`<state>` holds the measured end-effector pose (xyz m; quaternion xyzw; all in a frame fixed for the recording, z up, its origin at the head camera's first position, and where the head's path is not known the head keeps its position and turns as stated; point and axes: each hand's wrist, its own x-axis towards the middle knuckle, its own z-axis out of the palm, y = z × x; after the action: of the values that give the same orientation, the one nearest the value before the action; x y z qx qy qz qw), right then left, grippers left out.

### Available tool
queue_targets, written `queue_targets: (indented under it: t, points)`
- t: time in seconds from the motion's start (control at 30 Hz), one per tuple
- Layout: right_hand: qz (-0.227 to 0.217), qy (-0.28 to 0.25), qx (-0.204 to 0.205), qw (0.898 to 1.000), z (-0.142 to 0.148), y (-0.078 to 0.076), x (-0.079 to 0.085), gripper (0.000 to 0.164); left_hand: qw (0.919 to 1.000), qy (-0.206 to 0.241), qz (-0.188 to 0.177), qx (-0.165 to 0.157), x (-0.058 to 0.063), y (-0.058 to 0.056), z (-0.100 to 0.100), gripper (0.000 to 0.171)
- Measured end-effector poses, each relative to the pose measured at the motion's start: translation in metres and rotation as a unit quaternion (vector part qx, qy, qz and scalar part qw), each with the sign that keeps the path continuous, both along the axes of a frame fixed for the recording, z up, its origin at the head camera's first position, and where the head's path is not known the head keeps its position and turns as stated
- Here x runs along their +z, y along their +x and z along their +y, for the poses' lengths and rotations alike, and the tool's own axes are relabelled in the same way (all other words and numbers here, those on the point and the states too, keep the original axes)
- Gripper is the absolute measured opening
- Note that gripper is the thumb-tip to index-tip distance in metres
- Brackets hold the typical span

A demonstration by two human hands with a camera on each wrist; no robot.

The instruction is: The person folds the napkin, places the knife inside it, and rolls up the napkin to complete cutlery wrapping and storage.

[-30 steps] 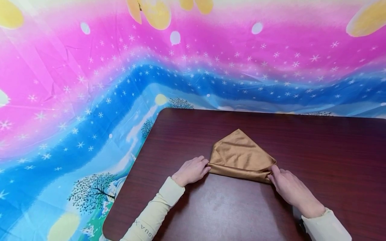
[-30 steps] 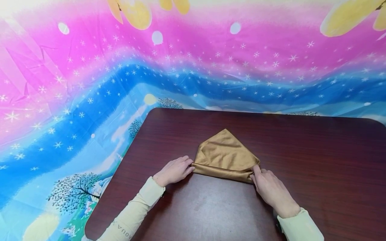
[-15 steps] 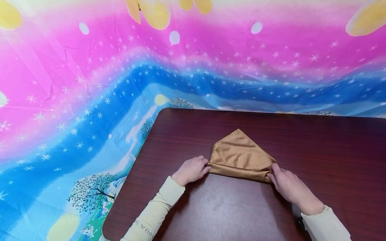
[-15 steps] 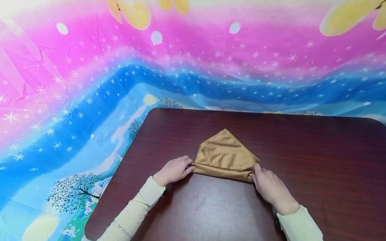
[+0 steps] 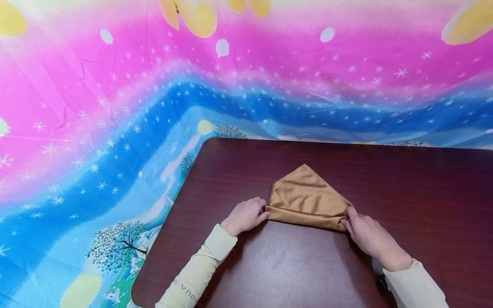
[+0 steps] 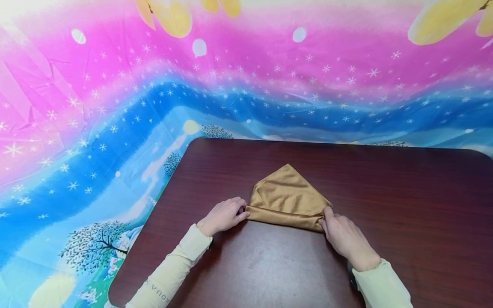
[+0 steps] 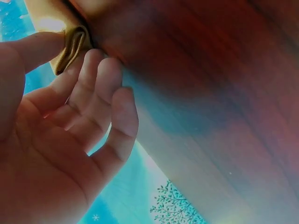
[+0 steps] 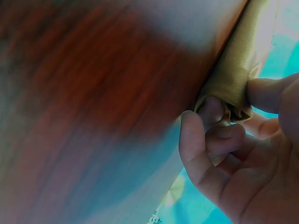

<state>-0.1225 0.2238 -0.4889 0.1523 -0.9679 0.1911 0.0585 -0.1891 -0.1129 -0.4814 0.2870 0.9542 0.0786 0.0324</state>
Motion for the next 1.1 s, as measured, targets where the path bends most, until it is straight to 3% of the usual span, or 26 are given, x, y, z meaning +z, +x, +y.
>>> queue_targets:
  t: [0.2, 0.6, 1.1]
  points:
    - [-0.015, -0.001, -0.011, 1.000, -0.0001, -0.0007, 0.0004, 0.014, 0.9999, 0.010, -0.006, 0.006, 0.0004, -0.0001, 0.0009, 0.022]
    - [-0.020, -0.004, -0.023, 1.000, -0.0004, -0.0007, 0.0003, 0.015, 0.9998, -0.020, 0.002, 0.006, -0.0023, -0.0016, 0.0035, 0.030]
    - [-0.051, 0.002, -0.039, 0.998, -0.0001, -0.0006, -0.0001, 0.015, 0.9990, -0.032, -0.030, 0.012, -0.0028, -0.0015, 0.0059, 0.031]
